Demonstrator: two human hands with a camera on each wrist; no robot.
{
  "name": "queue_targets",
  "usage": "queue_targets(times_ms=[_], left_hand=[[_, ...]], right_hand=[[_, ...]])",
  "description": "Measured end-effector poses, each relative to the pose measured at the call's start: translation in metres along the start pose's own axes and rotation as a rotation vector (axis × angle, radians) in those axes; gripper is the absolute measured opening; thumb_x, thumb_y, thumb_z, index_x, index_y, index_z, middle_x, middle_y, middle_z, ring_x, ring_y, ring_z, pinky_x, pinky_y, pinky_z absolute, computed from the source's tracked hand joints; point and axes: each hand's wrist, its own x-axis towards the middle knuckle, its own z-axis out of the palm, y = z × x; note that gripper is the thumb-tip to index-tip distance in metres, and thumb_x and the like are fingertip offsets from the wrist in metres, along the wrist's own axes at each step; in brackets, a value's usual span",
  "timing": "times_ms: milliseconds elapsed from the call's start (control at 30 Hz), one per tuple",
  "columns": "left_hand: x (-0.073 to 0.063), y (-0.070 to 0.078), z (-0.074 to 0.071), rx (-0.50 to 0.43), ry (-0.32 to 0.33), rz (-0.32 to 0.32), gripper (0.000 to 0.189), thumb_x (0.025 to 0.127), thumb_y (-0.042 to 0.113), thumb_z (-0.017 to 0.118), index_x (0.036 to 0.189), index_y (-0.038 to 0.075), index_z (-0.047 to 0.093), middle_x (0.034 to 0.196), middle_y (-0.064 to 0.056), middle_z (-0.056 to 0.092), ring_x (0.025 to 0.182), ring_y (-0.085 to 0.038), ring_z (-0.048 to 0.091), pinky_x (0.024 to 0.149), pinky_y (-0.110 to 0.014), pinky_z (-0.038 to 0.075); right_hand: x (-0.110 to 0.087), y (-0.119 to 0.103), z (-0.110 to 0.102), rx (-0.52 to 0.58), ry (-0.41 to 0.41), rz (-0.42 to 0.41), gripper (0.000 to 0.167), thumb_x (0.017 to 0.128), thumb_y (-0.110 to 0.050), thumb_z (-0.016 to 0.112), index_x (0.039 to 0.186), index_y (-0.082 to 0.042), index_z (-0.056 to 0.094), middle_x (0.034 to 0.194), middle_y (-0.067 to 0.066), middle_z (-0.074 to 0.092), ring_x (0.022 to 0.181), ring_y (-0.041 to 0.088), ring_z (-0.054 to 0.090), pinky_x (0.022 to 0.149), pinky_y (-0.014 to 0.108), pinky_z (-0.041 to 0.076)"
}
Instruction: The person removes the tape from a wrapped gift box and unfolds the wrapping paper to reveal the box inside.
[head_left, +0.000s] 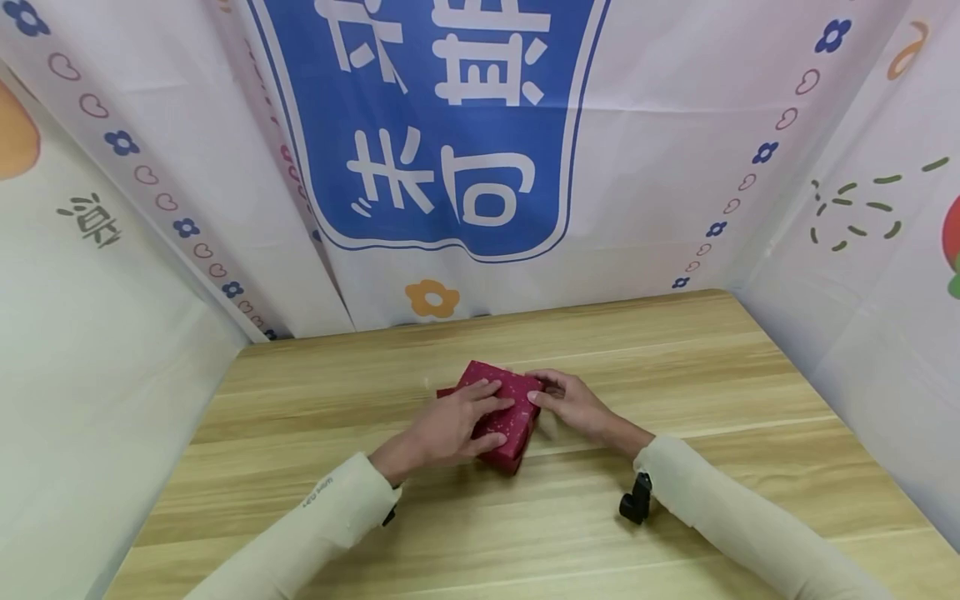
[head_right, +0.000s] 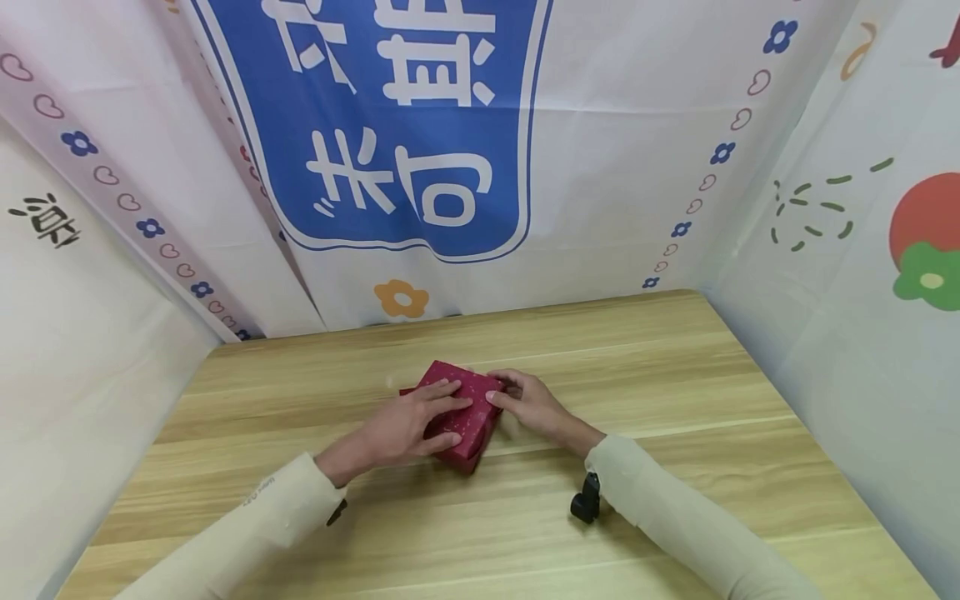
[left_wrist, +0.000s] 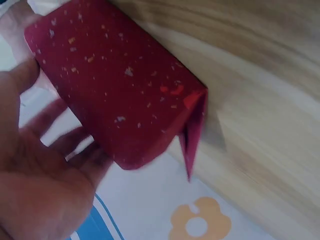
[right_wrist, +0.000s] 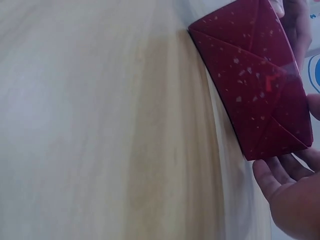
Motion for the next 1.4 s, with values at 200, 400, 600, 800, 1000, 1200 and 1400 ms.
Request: queue_targets(times_ms=[200,400,600,800,1000,1200,1400], left_hand=[[0.001,0.012,0.006,0.066,0.058,-0.090,0.057,0.096,0.048,0.057,0.141,0.013,0.055,0.151,-0.017,0.045,0.141,-0.033,0.042,0.103,-0.044,0.049],[0.003,0.022,0.012,0.168,0.103,-0.150,0.057,0.098,0.051,0.052,0.142,0.015,0.054,0.148,-0.017,0.049,0.137,-0.034,0.048,0.100,-0.043,0.052],[0.004,0.025,0.013,0.268,0.101,-0.164,0.058,0.099,0.054,0.047,0.143,0.017,0.053,0.146,-0.015,0.052,0.133,-0.032,0.053,0.086,-0.040,0.059],[0.003,0.018,0.003,0.254,0.056,-0.113,0.055,0.098,0.049,0.053,0.141,0.015,0.054,0.145,-0.015,0.053,0.131,-0.031,0.054,0.098,-0.042,0.053],[0.000,0.009,0.002,0.136,0.022,-0.027,0.057,0.100,0.044,0.052,0.145,0.008,0.049,0.151,-0.019,0.044,0.142,-0.033,0.041,0.115,-0.046,0.037],[-0.002,0.008,0.008,0.101,0.019,-0.040,0.059,0.102,0.046,0.046,0.148,0.008,0.044,0.156,-0.016,0.038,0.147,-0.032,0.033,0.120,-0.043,0.030],[0.001,0.014,0.008,0.145,-0.001,-0.099,0.062,0.101,0.051,0.044,0.150,0.011,0.043,0.158,-0.014,0.034,0.147,-0.031,0.033,0.117,-0.042,0.034]], right_hand=[[-0.003,0.001,-0.001,-0.033,0.003,-0.038,0.053,0.097,-0.026,0.063,0.143,-0.008,0.046,0.142,0.014,0.054,0.134,0.034,0.048,0.117,0.052,0.031],[-0.007,0.000,0.001,-0.074,0.009,-0.036,0.063,0.093,-0.033,0.067,0.147,-0.012,0.041,0.143,0.011,0.051,0.132,0.031,0.050,0.114,0.052,0.035],[-0.007,0.001,0.004,-0.092,0.006,-0.026,0.070,0.093,-0.035,0.066,0.152,-0.014,0.034,0.145,0.009,0.048,0.132,0.031,0.049,0.113,0.051,0.037],[-0.002,-0.001,0.004,-0.080,-0.022,-0.046,0.069,0.095,-0.027,0.062,0.154,-0.010,0.029,0.148,0.013,0.046,0.134,0.033,0.047,0.115,0.054,0.033],[0.000,-0.002,0.004,-0.089,-0.028,-0.055,0.070,0.097,-0.024,0.057,0.156,-0.008,0.024,0.153,0.015,0.041,0.139,0.036,0.041,0.118,0.057,0.025],[-0.002,-0.004,0.004,-0.154,0.030,-0.129,0.063,0.097,-0.022,0.059,0.154,-0.016,0.032,0.149,0.018,0.041,0.135,0.038,0.045,0.111,0.057,0.037],[-0.005,-0.006,0.004,-0.401,0.140,-0.381,0.031,0.095,-0.018,0.065,0.126,-0.014,0.067,0.119,0.012,0.056,0.108,0.027,0.058,0.087,0.039,0.056]])
